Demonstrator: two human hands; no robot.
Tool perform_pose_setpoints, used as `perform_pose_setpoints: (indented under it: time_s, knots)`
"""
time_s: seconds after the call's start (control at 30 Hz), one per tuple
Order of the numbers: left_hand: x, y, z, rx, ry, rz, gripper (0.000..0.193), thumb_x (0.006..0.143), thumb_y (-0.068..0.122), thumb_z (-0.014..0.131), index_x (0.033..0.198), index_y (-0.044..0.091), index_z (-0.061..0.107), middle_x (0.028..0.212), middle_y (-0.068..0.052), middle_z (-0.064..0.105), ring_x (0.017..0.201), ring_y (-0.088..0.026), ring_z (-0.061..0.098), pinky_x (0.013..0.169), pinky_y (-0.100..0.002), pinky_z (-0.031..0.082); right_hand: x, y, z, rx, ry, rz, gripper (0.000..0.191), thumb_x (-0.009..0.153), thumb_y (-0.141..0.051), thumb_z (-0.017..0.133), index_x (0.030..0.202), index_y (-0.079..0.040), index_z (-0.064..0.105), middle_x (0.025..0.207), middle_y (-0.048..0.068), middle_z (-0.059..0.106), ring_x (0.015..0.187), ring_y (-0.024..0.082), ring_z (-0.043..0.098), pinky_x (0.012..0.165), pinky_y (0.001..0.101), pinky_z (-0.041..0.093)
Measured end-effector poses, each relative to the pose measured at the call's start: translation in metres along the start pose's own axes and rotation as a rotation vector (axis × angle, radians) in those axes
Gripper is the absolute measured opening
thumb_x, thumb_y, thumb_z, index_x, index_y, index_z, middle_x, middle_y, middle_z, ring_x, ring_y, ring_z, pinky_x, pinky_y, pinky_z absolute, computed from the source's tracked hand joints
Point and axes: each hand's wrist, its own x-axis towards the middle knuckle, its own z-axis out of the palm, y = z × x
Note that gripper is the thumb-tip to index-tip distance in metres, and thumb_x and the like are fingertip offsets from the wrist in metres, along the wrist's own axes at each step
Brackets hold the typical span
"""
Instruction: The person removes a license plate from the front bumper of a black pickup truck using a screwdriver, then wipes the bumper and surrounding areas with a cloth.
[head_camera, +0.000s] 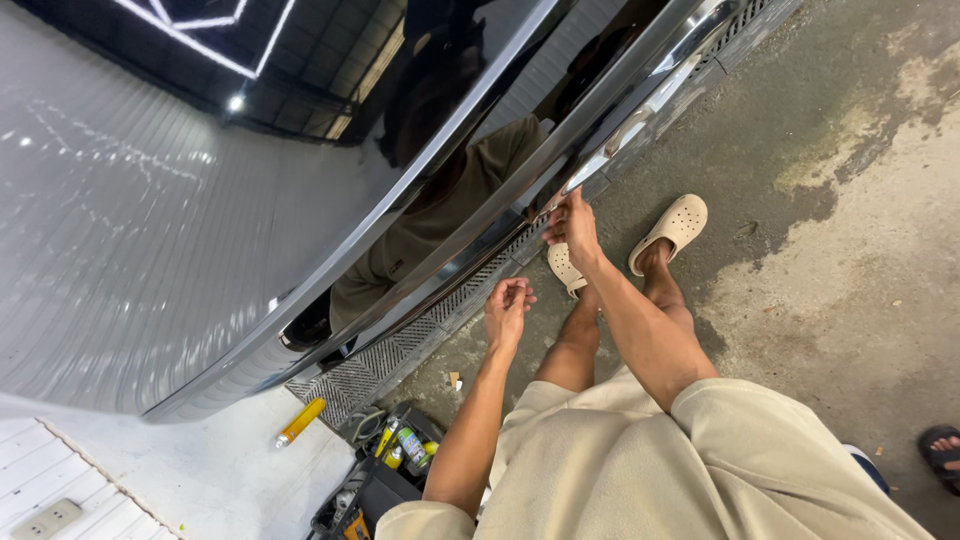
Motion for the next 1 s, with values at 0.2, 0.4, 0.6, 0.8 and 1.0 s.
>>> perform_pose_setpoints:
  time_s: [0.2, 0.4, 0.6, 0.8, 1.0]
  knots:
    - [-0.06, 0.055, 0.001, 0.131, -0.056, 0.201, 0.02, 0.108, 0.019, 0.057, 0.099, 0.002, 0.063, 0.085, -0.008, 0.071, 0.071, -0.009, 0.058, 0.064, -0.024, 0.046, 0.004, -0.009, 0.001, 0.14, -0.029, 0.083, 0.052, 0.109, -0.051, 0.03, 0.094, -0.009, 0.058, 0.062, 0.003, 0.051, 0.051, 0.023, 0.057, 0.05, 0.0392, 0.053]
    - [-0.238, 0.175, -0.037, -0.236, -0.232, 0.748, 0.014, 0.1, 0.011, 0.059, 0.107, 0.001, 0.054, 0.096, -0.006, 0.063, 0.087, -0.015, 0.058, 0.081, -0.031, 0.047, -0.027, -0.01, -0.005, 0.177, -0.147, -0.039, 0.046, 0.11, -0.049, 0.038, 0.095, -0.011, 0.059, 0.076, 0.005, 0.065, 0.066, 0.022, 0.068, 0.06, 0.04, 0.057]
    - [-0.336, 0.238, -0.037, -0.274, -0.703, 1.383, 0.017, 0.102, 0.008, 0.052, 0.09, -0.005, 0.049, 0.084, -0.021, 0.06, 0.079, -0.039, 0.065, 0.074, -0.043, 0.056, -0.008, -0.053, -0.04, -0.006, -0.184, 0.049, 0.037, 0.103, -0.042, 0.044, 0.095, -0.012, 0.063, 0.081, 0.006, 0.066, 0.066, 0.025, 0.066, 0.061, 0.0415, 0.056]
    - [-0.371, 0.249, 0.021, -0.439, -0.758, 1.244, 0.034, 0.109, 0.015, 0.041, 0.081, -0.004, 0.045, 0.084, -0.021, 0.051, 0.078, -0.042, 0.056, 0.076, -0.043, 0.052, 0.012, -0.108, -0.03, -0.012, -0.204, 0.127, 0.041, 0.104, -0.049, 0.048, 0.085, -0.014, 0.053, 0.071, 0.004, 0.049, 0.071, 0.027, 0.054, 0.064, 0.0423, 0.044]
    - [-0.408, 0.258, 0.035, -0.424, -0.437, 1.27, 0.04, 0.101, 0.021, 0.05, 0.073, 0.0, 0.031, 0.066, -0.015, 0.035, 0.061, -0.036, 0.044, 0.06, -0.042, 0.036, 0.006, -0.141, -0.01, -0.124, -0.053, 0.2, 0.05, 0.092, -0.06, 0.051, 0.082, -0.012, 0.051, 0.074, 0.004, 0.05, 0.076, 0.025, 0.053, 0.076, 0.044, 0.047]
